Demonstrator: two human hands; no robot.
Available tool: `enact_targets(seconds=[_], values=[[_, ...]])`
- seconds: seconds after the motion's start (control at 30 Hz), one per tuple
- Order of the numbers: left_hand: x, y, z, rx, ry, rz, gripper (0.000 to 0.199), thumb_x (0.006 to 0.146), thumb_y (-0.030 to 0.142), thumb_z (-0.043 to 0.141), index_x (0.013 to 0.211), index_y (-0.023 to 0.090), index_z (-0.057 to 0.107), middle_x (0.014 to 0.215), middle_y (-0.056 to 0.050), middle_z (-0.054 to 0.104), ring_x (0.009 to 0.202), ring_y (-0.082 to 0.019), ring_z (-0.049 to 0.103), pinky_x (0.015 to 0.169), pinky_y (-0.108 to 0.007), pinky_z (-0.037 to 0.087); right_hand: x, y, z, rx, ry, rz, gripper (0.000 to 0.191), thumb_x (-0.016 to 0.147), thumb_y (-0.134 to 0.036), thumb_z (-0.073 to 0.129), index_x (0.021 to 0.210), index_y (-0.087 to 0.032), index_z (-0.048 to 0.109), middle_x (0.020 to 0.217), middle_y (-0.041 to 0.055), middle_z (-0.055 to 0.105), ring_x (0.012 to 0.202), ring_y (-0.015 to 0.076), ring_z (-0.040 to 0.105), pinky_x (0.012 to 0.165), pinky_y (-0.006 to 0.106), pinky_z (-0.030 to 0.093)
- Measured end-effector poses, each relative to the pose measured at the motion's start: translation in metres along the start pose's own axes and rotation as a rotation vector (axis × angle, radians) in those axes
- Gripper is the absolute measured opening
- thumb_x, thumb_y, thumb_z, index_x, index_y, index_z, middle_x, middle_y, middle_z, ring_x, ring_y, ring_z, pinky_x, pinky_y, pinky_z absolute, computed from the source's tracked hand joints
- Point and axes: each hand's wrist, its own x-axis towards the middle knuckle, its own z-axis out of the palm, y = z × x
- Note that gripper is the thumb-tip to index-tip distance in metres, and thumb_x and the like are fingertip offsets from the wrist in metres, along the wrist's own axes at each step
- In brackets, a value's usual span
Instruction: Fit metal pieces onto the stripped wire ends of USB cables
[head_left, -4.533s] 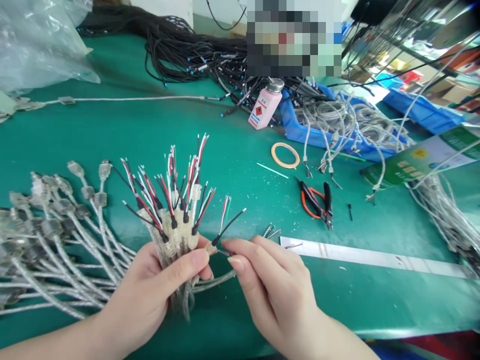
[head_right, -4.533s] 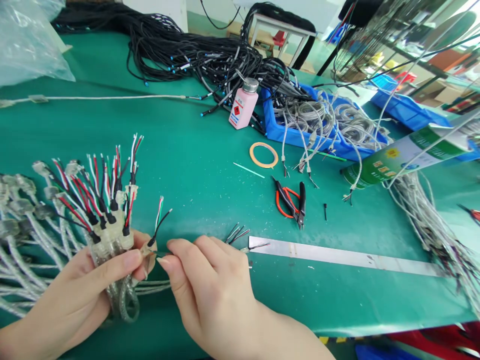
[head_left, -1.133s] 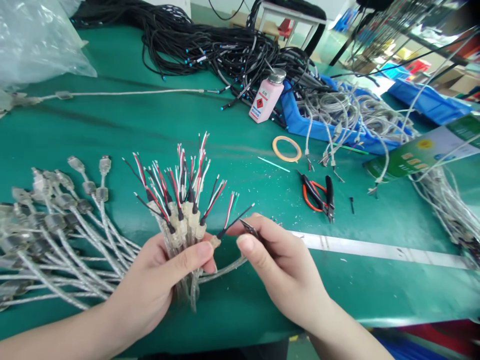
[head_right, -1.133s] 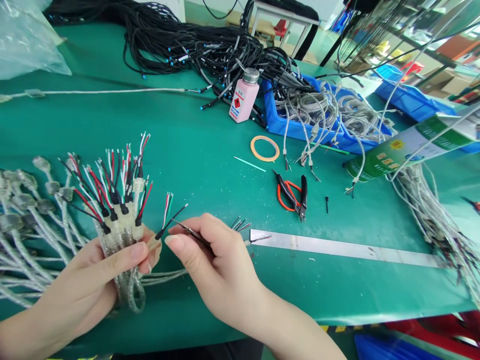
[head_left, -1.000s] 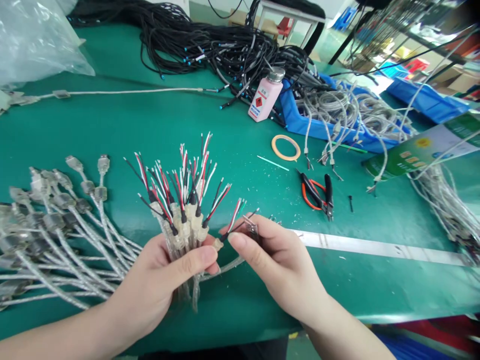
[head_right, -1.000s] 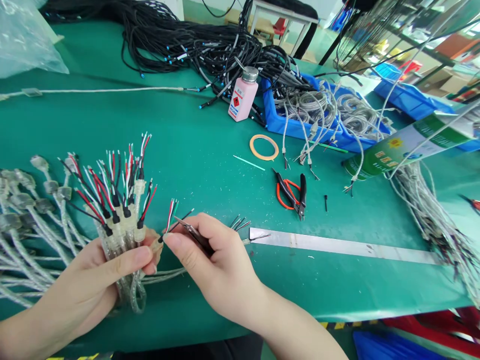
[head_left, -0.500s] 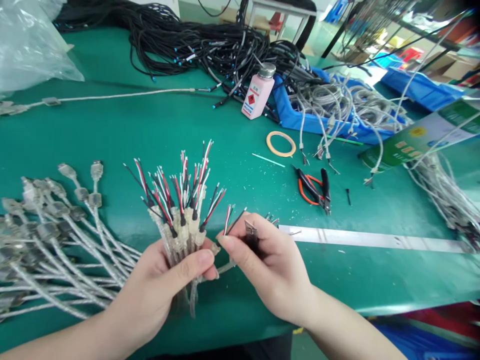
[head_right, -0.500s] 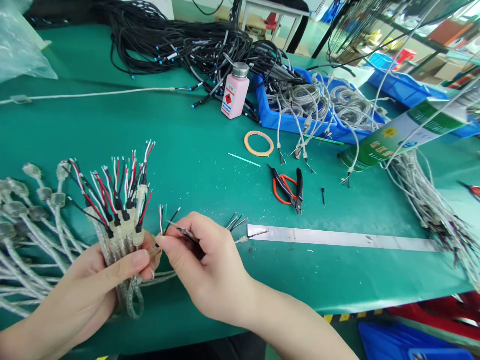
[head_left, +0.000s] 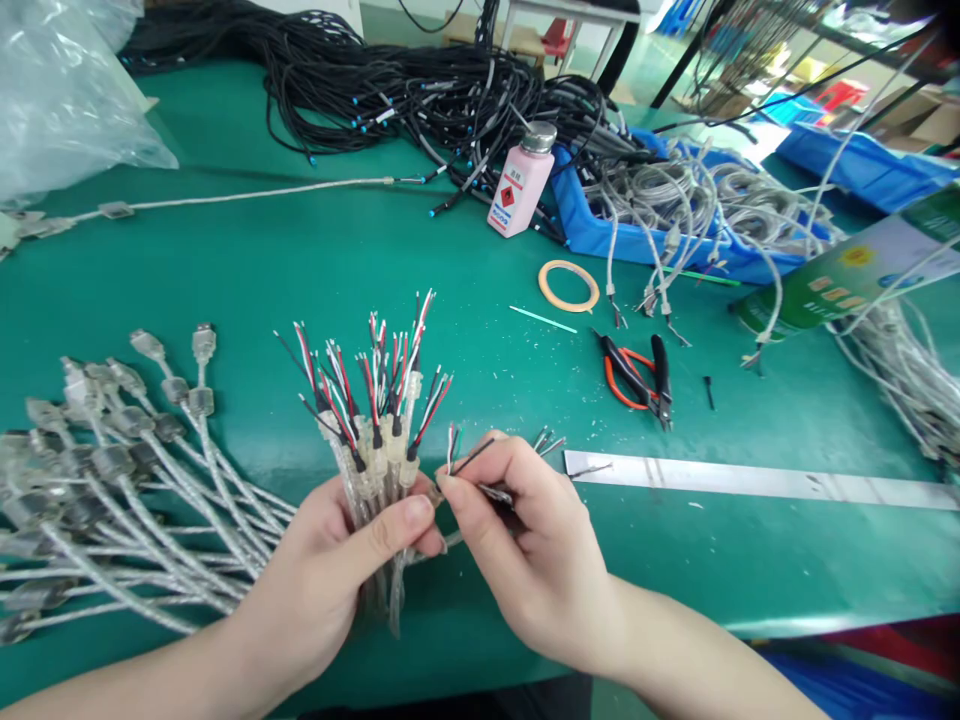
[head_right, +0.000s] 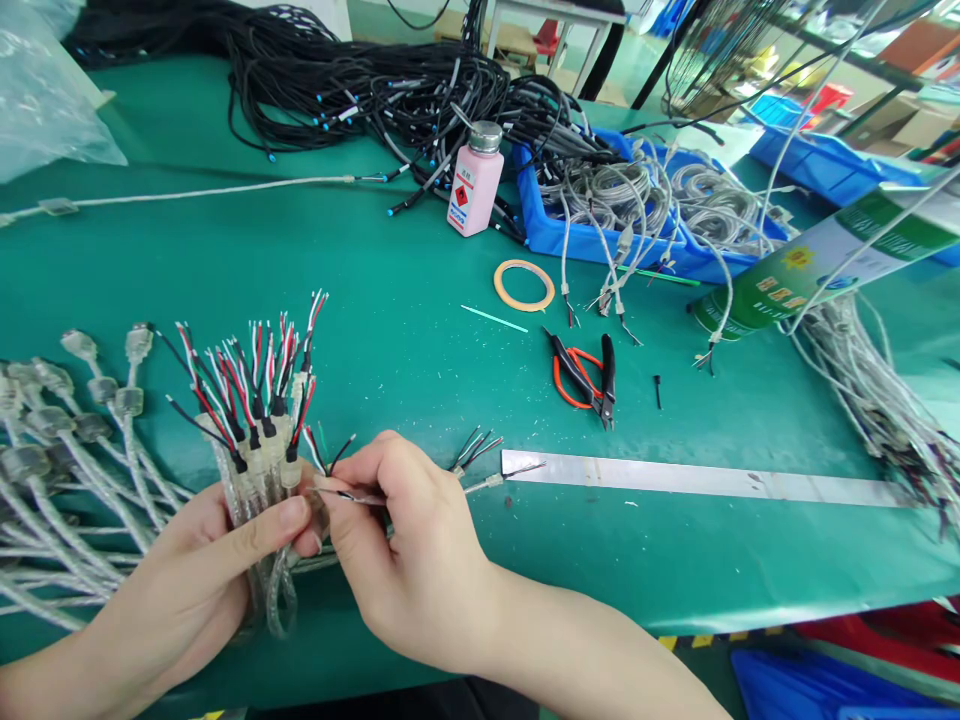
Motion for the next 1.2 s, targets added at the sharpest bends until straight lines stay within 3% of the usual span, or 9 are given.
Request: enact_targets(seconds=[0.17,0.23,0.37,0.47,0.97,1.2], values=[[0.000,0.005,0.000,0.023,-0.029,0.019,0.020,0.075,0.034,0.079,0.061,0.021,0.074,0.061,0.001,0.065,0.066,-0.014,0.058,0.065,-0.020,0.046,0.006,-0.006,-0.005,0.238,-0.066,0.299,0.021,0.096,-0.029,0.052,0.077,-0.019,0.050,0.061,-0.0050,0.050,0.052,0.0075,0.042,0.047,0.021,0.035],[0.000,0.007,0.000,0.023,-0.038,0.011,0.023,0.075,0.033,0.079,0.057,0.019,0.073,0.063,0.000,0.065,0.068,-0.013,0.058,0.065,-0.020,0.047,0.010,-0.007,-0.007,0.328,-0.080,0.350,0.025,0.096,-0.032,0.053,0.074,-0.019,0.050,0.059,-0.0061,0.045,0.050,0.0065,0.036,0.045,0.021,0.032],[0.001,0.009,0.001,-0.085,-0.010,-0.077,0.012,0.071,0.031,0.081,0.070,0.020,0.076,0.063,0.000,0.068,0.063,-0.013,0.058,0.060,-0.020,0.046,0.014,-0.004,-0.009,0.390,-0.055,0.381,0.026,0.095,-0.036,0.055,0.076,-0.018,0.055,0.061,-0.0054,0.048,0.048,0.0059,0.036,0.046,0.021,0.033],[0.001,0.009,0.002,-0.105,0.023,-0.104,0.015,0.068,0.031,0.084,0.072,0.020,0.075,0.063,0.000,0.068,0.063,-0.013,0.058,0.059,-0.019,0.046,0.013,-0.002,-0.009,0.388,-0.039,0.401,0.023,0.094,-0.037,0.056,0.083,-0.017,0.060,0.063,-0.0048,0.051,0.049,0.0059,0.037,0.046,0.021,0.034],[0.002,0.009,0.002,-0.047,-0.006,-0.061,0.019,0.071,0.039,0.082,0.077,0.022,0.074,0.060,0.001,0.064,0.062,-0.014,0.054,0.060,-0.021,0.045,0.012,-0.003,-0.009,0.463,-0.060,0.398,0.014,0.094,-0.025,0.054,0.087,-0.016,0.061,0.063,-0.0058,0.048,0.051,0.0053,0.036,0.048,0.020,0.035],[0.003,0.009,0.002,-0.030,0.002,-0.070,0.024,0.070,0.039,0.083,0.066,0.019,0.071,0.059,0.000,0.063,0.061,-0.013,0.054,0.060,-0.020,0.046,0.012,-0.005,-0.009,0.472,-0.079,0.415,0.014,0.094,-0.025,0.053,0.085,-0.016,0.060,0.064,-0.0044,0.052,0.053,0.0063,0.041,0.052,0.020,0.040]])
